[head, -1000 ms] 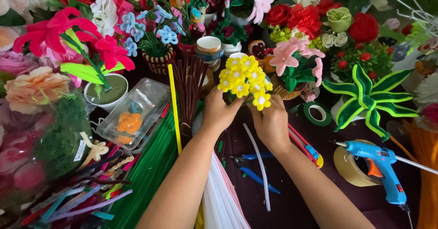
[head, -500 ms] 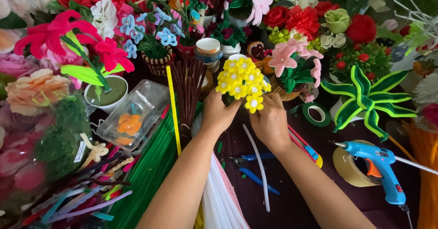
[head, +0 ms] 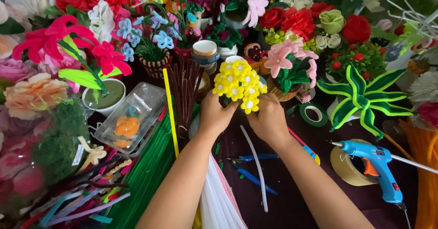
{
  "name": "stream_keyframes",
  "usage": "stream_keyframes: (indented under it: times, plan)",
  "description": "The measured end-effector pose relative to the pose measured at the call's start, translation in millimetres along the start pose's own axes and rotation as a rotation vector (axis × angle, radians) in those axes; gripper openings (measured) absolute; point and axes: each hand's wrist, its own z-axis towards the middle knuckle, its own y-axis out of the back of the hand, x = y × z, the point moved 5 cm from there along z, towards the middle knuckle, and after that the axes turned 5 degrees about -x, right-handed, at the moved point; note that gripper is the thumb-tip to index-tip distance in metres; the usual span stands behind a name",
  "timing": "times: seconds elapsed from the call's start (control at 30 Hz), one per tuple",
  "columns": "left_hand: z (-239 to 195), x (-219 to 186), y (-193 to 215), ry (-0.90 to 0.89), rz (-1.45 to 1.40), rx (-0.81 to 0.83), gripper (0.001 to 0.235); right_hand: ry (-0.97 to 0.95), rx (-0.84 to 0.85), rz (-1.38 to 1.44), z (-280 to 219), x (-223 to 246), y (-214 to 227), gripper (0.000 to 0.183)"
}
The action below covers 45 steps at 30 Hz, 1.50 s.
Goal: Assembling small yellow artificial flowers by gluing flower heads onto stems using a hot glue gun.
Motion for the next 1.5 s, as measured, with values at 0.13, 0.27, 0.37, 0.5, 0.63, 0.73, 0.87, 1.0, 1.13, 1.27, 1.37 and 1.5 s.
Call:
stream_keyframes:
  times: [0.13, 0.27, 0.37, 0.5, 0.63, 0.73, 0.87, 1.0, 1.13, 1.27, 1.37, 1.5]
  plan:
    - [1.6, 2.7, -1.5, -0.005, 0.031, -0.013, 0.052, 0.001, -0.014, -0.033, 7.7, 39.0, 23.4, 0.012]
    - [0.2, -3.2, -0.5, 0.003, 0.041, -0.015, 0.054, 0.035, -0.045, -0.100, -4.9, 24.6, 16.9, 0.009]
    - [0.9, -0.8, -1.0, -0.016, 0.061, -0.024, 0.054, 0.051, -0.069, -0.103, -6.6, 23.0, 14.9, 0.010]
    - [1.7, -0.2, -1.4, -0.063, 0.094, -0.057, 0.047, 0.093, -0.105, -0.107, -6.4, 22.3, 14.1, 0.012]
    - [-0.1, -1.2, -0.6, -0.062, 0.121, -0.081, 0.044, 0.117, -0.117, -0.105, -6.8, 20.2, 9.5, 0.012]
    - [-0.3, -0.6, -1.2, -0.073, 0.117, -0.082, 0.043, 0.126, -0.130, -0.109, -5.9, 21.7, 9.5, 0.011]
    - [0.0, -0.5, -1.6, -0.069, 0.088, -0.098, 0.045, 0.108, -0.118, -0.094, -6.6, 15.0, 7.9, 0.012]
    - [1.5, 0.1, -1.1, -0.071, 0.099, -0.099, 0.048, 0.097, -0.122, -0.079, -5.5, 16.4, 10.1, 0.012]
    - [2.2, 1.7, -1.7, -0.065, 0.117, -0.111, 0.046, 0.093, -0.127, -0.060, -2.4, 23.9, 10.5, 0.012]
    - [1.4, 1.2, -1.2, -0.050, 0.092, -0.086, 0.048, 0.087, -0.131, -0.060, -2.2, 24.6, 10.1, 0.012]
    - [-0.3, 2.6, -2.1, -0.035, 0.091, -0.082, 0.048, 0.079, -0.132, -0.045, -3.9, 24.0, 8.9, 0.011]
    - [0.3, 6.0, -2.0, -0.014, 0.097, -0.071, 0.048, 0.076, -0.129, -0.036, -1.0, 28.3, 10.7, 0.010]
